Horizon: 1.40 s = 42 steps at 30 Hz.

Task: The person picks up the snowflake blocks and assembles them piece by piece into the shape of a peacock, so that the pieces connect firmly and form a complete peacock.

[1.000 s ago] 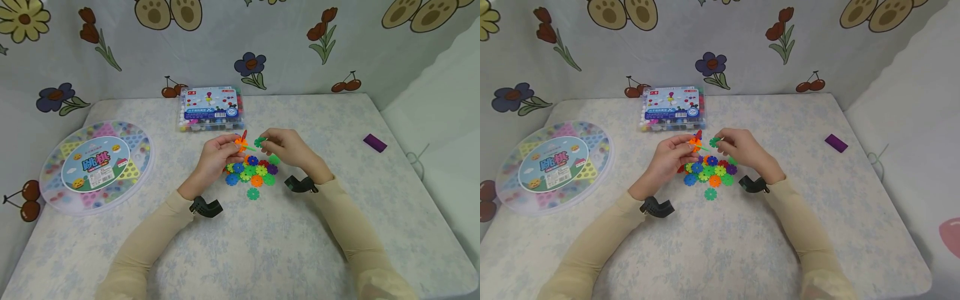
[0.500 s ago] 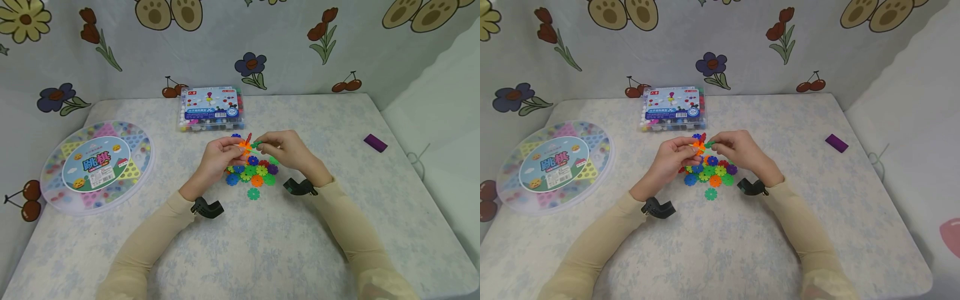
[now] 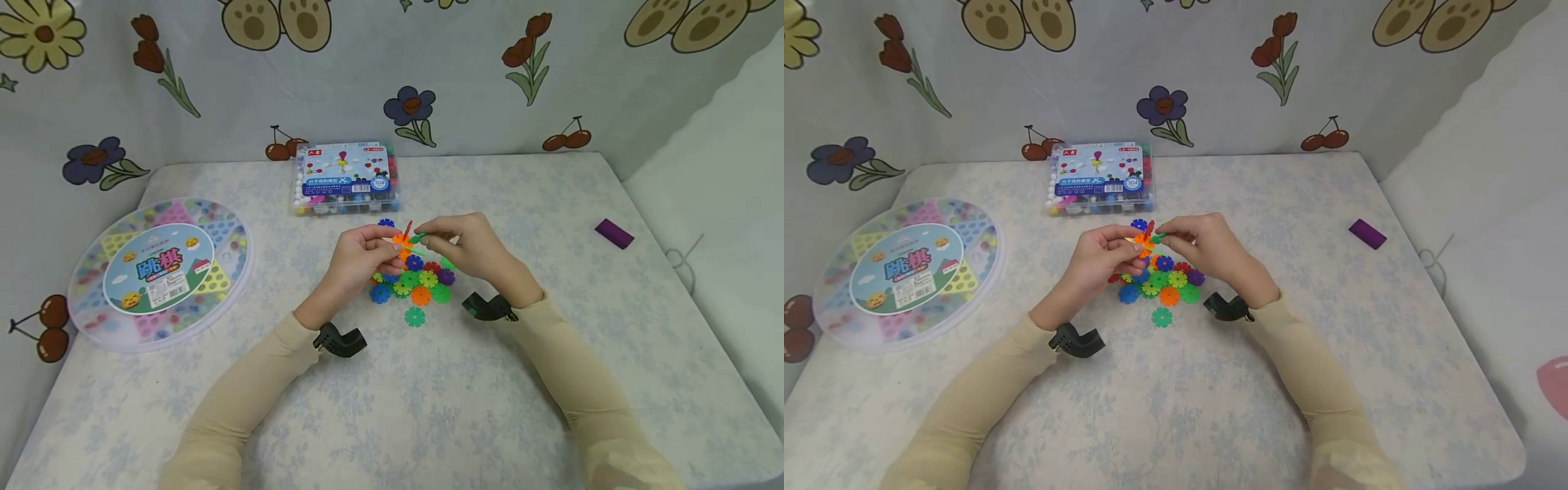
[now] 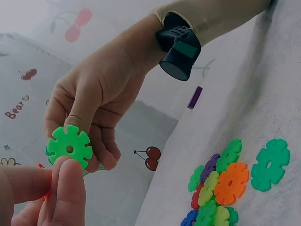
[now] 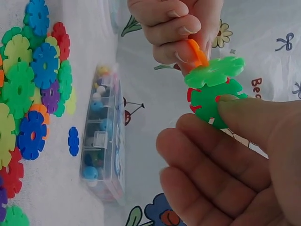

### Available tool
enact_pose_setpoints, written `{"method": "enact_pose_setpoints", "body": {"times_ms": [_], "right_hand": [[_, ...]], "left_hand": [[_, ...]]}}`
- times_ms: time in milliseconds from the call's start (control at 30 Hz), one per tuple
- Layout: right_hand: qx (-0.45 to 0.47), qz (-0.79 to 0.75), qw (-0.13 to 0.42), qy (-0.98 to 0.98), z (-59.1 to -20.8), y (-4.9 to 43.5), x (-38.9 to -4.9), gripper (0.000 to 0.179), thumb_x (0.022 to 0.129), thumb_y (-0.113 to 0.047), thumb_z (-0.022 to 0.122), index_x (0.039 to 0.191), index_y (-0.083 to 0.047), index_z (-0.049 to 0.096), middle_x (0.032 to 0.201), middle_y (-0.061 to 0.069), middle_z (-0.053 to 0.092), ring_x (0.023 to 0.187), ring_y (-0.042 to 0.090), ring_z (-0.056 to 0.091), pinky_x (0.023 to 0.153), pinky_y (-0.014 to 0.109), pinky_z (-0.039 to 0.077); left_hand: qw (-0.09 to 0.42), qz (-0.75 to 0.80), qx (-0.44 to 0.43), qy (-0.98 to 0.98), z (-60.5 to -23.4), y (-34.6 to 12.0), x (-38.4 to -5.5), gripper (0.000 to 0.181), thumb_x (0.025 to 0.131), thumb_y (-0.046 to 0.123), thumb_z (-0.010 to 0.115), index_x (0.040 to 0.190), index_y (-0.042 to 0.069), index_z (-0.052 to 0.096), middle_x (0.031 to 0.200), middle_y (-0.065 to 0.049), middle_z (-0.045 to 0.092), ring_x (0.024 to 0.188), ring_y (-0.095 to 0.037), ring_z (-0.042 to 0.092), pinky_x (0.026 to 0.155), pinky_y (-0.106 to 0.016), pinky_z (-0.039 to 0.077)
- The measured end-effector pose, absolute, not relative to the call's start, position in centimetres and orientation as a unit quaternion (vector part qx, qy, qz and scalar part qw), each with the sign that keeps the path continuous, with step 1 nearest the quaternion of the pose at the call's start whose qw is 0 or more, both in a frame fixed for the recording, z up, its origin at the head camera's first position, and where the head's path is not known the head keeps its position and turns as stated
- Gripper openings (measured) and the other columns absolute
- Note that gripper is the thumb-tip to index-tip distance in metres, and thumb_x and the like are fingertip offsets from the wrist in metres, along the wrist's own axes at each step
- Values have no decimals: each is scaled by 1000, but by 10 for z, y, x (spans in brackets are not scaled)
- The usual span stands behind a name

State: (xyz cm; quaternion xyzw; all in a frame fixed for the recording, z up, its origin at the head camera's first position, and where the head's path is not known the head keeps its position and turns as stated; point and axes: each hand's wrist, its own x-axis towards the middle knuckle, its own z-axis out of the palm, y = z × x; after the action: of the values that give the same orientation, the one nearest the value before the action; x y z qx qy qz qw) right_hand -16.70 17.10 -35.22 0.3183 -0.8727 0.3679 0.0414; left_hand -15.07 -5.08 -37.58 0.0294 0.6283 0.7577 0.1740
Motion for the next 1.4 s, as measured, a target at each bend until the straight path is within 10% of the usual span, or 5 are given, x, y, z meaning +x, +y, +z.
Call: {"method": "enact_pose_setpoints", "body": {"times_ms": [633,1067,1400], "right_hand": [[384,376,167,-827,-359,161,-167,13,87,5,75,100,3,76,93,17,79,80,28,78,74,41,64],[142,178,-205,-952,-376,196,-196,33,96,-10,67,129,-7,67,114,21,72,97,33,66,85,45,58],[128,177,-243,-945,-385,203,-202,17,91,-12,73,104,-4,66,100,16,65,86,29,57,76,39,53]], "left_hand": [[177,783,27,596,-371,-53,-150,24,99,-7,58,122,-10,57,77,0,70,62,-9,71,64,-22,62],[164,869,-89,459,-364,-55,-156,16,102,-4,51,101,11,47,96,-7,69,83,-14,77,79,-27,63],[151,882,-101,434,-361,-55,-154,18,103,-4,50,108,13,47,101,-9,67,83,-14,77,79,-26,63]]}}
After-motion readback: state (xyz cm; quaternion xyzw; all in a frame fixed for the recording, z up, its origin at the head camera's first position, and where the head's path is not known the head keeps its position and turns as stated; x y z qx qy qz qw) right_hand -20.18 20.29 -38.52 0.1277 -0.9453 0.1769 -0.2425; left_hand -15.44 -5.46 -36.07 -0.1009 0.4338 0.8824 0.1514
